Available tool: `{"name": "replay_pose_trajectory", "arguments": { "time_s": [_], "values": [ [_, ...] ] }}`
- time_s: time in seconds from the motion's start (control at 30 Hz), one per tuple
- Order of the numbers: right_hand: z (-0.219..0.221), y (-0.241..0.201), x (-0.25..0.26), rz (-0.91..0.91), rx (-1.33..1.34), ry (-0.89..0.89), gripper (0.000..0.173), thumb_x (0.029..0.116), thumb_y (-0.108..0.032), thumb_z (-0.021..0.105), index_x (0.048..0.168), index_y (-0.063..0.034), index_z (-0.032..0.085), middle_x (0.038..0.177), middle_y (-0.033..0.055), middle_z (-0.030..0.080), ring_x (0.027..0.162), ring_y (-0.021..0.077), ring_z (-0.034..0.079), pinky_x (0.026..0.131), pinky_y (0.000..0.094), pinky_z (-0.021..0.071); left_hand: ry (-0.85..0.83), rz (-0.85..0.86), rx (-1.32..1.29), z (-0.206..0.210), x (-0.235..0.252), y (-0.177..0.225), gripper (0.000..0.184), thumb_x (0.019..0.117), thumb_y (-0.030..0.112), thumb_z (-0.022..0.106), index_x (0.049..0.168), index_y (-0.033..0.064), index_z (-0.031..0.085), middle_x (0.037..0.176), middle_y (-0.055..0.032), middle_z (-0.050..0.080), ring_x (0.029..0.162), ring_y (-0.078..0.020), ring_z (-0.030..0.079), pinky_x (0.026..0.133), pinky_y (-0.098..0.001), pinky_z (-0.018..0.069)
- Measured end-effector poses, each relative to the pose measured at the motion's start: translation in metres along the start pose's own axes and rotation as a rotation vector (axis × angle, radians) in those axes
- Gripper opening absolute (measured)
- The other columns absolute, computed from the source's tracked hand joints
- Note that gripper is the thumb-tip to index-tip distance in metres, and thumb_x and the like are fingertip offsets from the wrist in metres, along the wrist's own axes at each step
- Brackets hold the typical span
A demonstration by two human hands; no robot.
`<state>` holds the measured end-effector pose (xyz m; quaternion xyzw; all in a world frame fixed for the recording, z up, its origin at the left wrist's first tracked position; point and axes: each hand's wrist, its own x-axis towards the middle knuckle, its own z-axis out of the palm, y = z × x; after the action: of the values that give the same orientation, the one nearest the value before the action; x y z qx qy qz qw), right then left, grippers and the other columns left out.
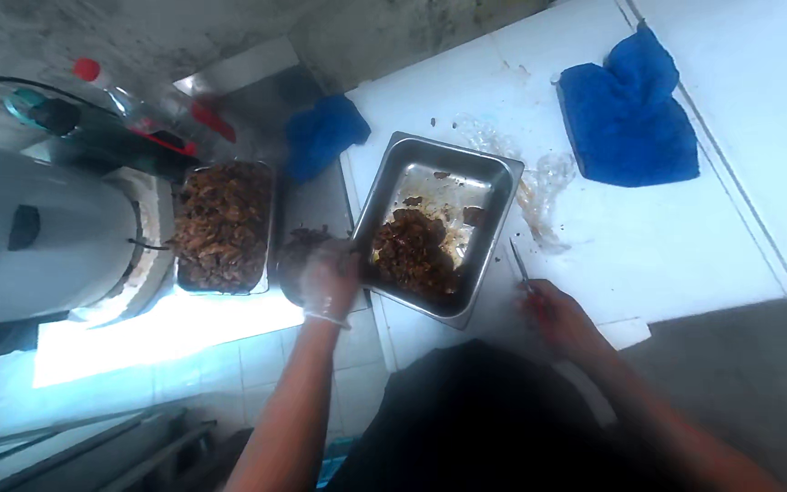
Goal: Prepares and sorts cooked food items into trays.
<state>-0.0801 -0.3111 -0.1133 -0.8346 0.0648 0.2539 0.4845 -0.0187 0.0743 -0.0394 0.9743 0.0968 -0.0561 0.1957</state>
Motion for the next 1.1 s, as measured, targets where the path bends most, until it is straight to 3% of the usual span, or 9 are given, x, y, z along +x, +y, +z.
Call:
{"name": "replay_pose_trajectory", "arguments": {
  "time_s": [0.13,0.23,0.37,0.47,0.67,0.77,0.87,1.0,1.1],
  "values": [
    [0.000,-0.009,0.002,0.079,-0.069,0.103,0.045,0.0998,-0.042,0.066,0.130,-0.0097,0.059,0.085,0.0092,0.065,0.068,0.0214,0.063,0.063,0.0451,0.0562,-0.092,0.355,-0.032,0.063,0.002,0.050,0.024,0.0982,0.022,0.064,0.119,0.0227,0.077,0.133,-0.0065,0.066,0.130,-0.0263,0.057,0.110,-0.0492,0.0472],
    [-0.002,-0.008,-0.004,0.089,-0.044,0.092,0.046,0.0997,-0.045,0.065,0.131,-0.0128,0.059,0.083,0.0063,0.065,0.066,0.0185,0.063,0.061,0.0414,0.0558,-0.201,0.355,0.163,0.085,0.018,0.062,0.026,0.0973,0.027,0.064,0.121,0.0298,0.075,0.142,-0.0078,0.060,0.137,-0.0321,0.050,0.111,-0.0554,0.0432],
    [0.002,0.005,-0.014,0.117,-0.014,0.106,0.045,0.0993,-0.046,0.065,0.130,-0.0138,0.059,0.080,0.0055,0.064,0.064,0.0184,0.062,0.059,0.0412,0.0555,-0.232,0.386,0.215,0.084,0.029,0.057,0.021,0.0971,0.029,0.064,0.114,0.0268,0.077,0.144,-0.0056,0.058,0.138,-0.0312,0.049,0.111,-0.0562,0.0421],
    [0.010,0.018,-0.018,0.142,0.053,0.106,0.043,0.0991,-0.044,0.066,0.129,-0.0139,0.061,0.080,0.0047,0.065,0.064,0.0172,0.062,0.060,0.0401,0.0545,-0.161,0.395,-0.066,0.077,0.028,0.045,0.018,0.0990,0.023,0.065,0.109,0.0154,0.078,0.140,-0.0086,0.061,0.136,-0.0294,0.052,0.113,-0.0522,0.0428],
    [0.013,0.026,-0.009,0.113,0.211,0.085,0.033,0.1030,-0.034,0.061,0.122,-0.0071,0.064,0.076,0.0044,0.063,0.058,0.0139,0.058,0.054,0.0330,0.0512,-0.157,0.165,-0.720,0.057,0.018,0.040,0.012,0.0973,0.013,0.065,0.098,0.0039,0.073,0.136,-0.0095,0.063,0.131,-0.0187,0.056,0.111,-0.0406,0.0474],
    [0.008,0.023,0.000,0.171,0.371,0.100,0.026,0.1079,-0.027,0.053,0.114,-0.0058,0.066,0.068,0.0072,0.061,0.050,0.0163,0.056,0.046,0.0324,0.0496,-0.137,0.082,-0.831,0.054,0.017,0.038,0.016,0.0995,0.011,0.059,0.105,0.0011,0.072,0.129,-0.0098,0.068,0.127,-0.0170,0.060,0.111,-0.0383,0.0474],
    [0.000,0.025,0.007,0.201,0.493,0.074,0.030,0.1088,-0.030,0.051,0.111,-0.0043,0.066,0.066,0.0088,0.061,0.050,0.0180,0.058,0.045,0.0322,0.0510,-0.037,0.052,-0.693,0.054,0.017,0.040,0.018,0.1006,0.012,0.062,0.112,0.0024,0.071,0.122,-0.0097,0.071,0.118,-0.0155,0.065,0.106,-0.0380,0.0512],
    [-0.002,0.025,0.007,0.207,0.491,0.030,0.032,0.1078,-0.034,0.052,0.110,-0.0056,0.066,0.068,0.0101,0.063,0.051,0.0199,0.060,0.045,0.0335,0.0524,-0.003,0.178,-0.356,0.057,0.014,0.055,0.021,0.0992,0.013,0.064,0.117,0.0093,0.074,0.127,-0.0092,0.069,0.124,-0.0203,0.062,0.109,-0.0444,0.0499],
    [-0.003,0.022,0.006,0.206,0.483,0.029,0.032,0.1078,-0.034,0.052,0.111,-0.0053,0.066,0.068,0.0106,0.062,0.050,0.0201,0.059,0.045,0.0341,0.0523,-0.110,0.331,-0.075,0.070,0.016,0.071,0.024,0.0972,0.017,0.065,0.119,0.0190,0.076,0.134,-0.0068,0.066,0.131,-0.0253,0.057,0.110,-0.0495,0.0479]
  ]
}}
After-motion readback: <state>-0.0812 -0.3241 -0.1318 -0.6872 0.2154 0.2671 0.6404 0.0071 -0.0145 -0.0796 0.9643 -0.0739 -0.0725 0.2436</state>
